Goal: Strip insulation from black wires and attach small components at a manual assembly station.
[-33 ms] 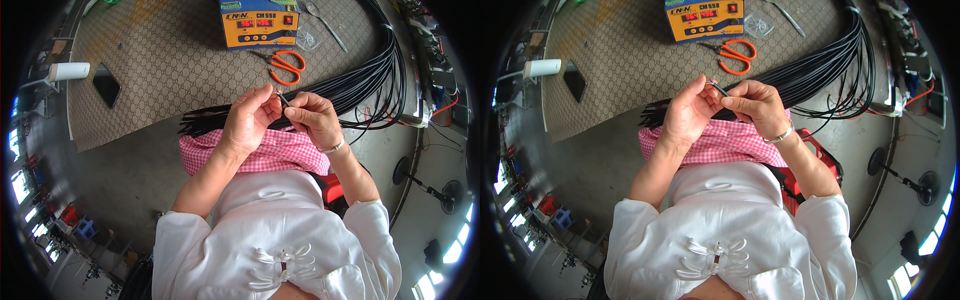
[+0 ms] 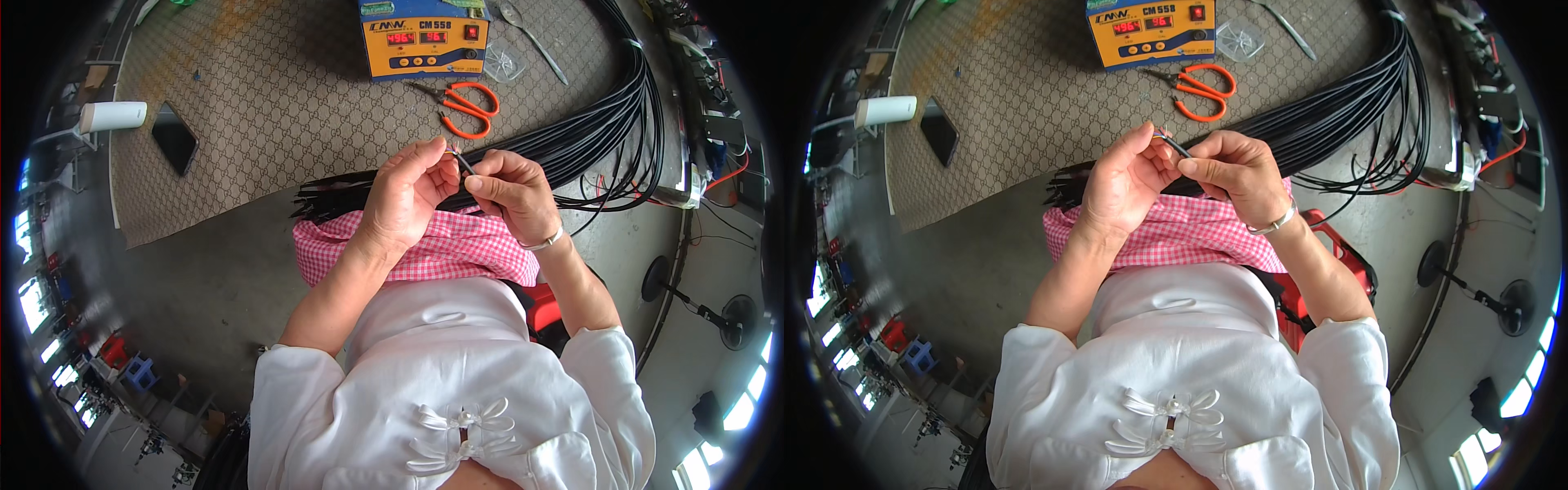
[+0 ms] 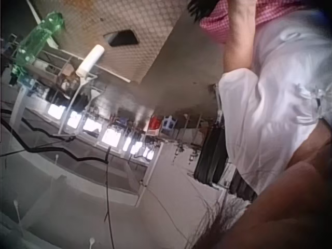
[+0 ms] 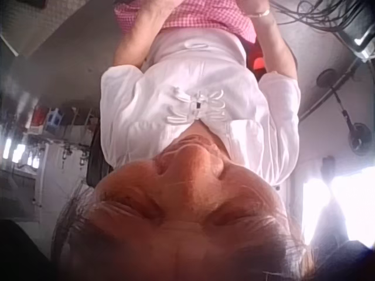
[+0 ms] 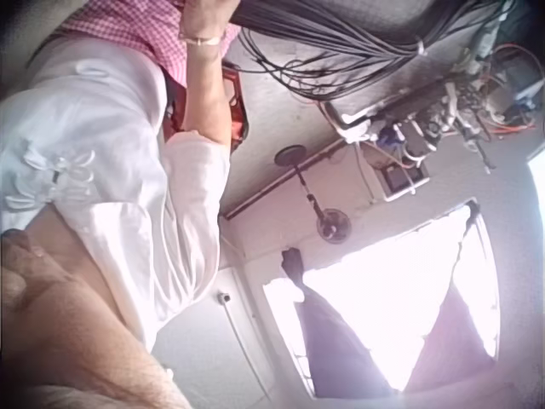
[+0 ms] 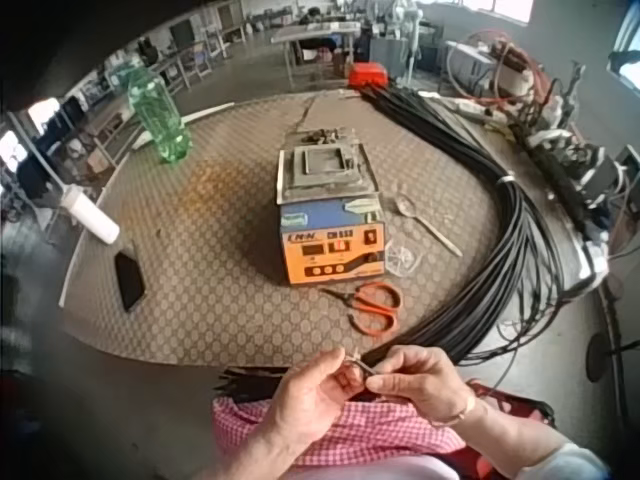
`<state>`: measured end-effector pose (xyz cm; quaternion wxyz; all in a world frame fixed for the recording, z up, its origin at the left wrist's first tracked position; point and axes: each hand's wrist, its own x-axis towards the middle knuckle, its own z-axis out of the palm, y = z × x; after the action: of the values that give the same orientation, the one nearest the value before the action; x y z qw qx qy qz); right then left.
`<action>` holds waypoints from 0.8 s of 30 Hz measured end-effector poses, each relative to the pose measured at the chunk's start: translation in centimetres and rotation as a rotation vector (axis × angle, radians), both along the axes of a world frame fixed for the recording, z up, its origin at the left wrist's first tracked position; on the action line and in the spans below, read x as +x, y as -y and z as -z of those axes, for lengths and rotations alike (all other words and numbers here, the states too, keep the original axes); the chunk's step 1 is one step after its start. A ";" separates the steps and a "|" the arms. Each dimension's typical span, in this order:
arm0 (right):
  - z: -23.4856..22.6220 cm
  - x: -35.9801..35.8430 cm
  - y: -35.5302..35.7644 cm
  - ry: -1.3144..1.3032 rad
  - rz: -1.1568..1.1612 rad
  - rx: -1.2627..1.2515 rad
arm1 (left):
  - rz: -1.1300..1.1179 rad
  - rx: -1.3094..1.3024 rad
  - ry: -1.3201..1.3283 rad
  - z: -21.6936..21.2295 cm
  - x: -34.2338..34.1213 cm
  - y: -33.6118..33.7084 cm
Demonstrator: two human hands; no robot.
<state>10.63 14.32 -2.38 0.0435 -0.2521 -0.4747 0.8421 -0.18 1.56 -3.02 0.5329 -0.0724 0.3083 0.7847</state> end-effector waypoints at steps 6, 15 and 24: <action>0.0 0.1 0.0 -0.010 -0.042 -0.010 | 0.099 0.009 0.112 -0.2 -0.7 0.4; -0.2 0.4 -0.4 0.034 -0.088 0.016 | 0.134 -0.103 -0.078 -1.4 -1.1 0.7; 0.0 0.4 -0.3 0.015 -0.082 0.065 | 0.167 -0.097 -0.105 -1.1 -1.4 1.0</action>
<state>11.05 14.59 -2.40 0.0136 -0.2370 -0.5123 0.8254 -1.56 0.54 -1.93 0.5753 -0.0310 0.3785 0.7244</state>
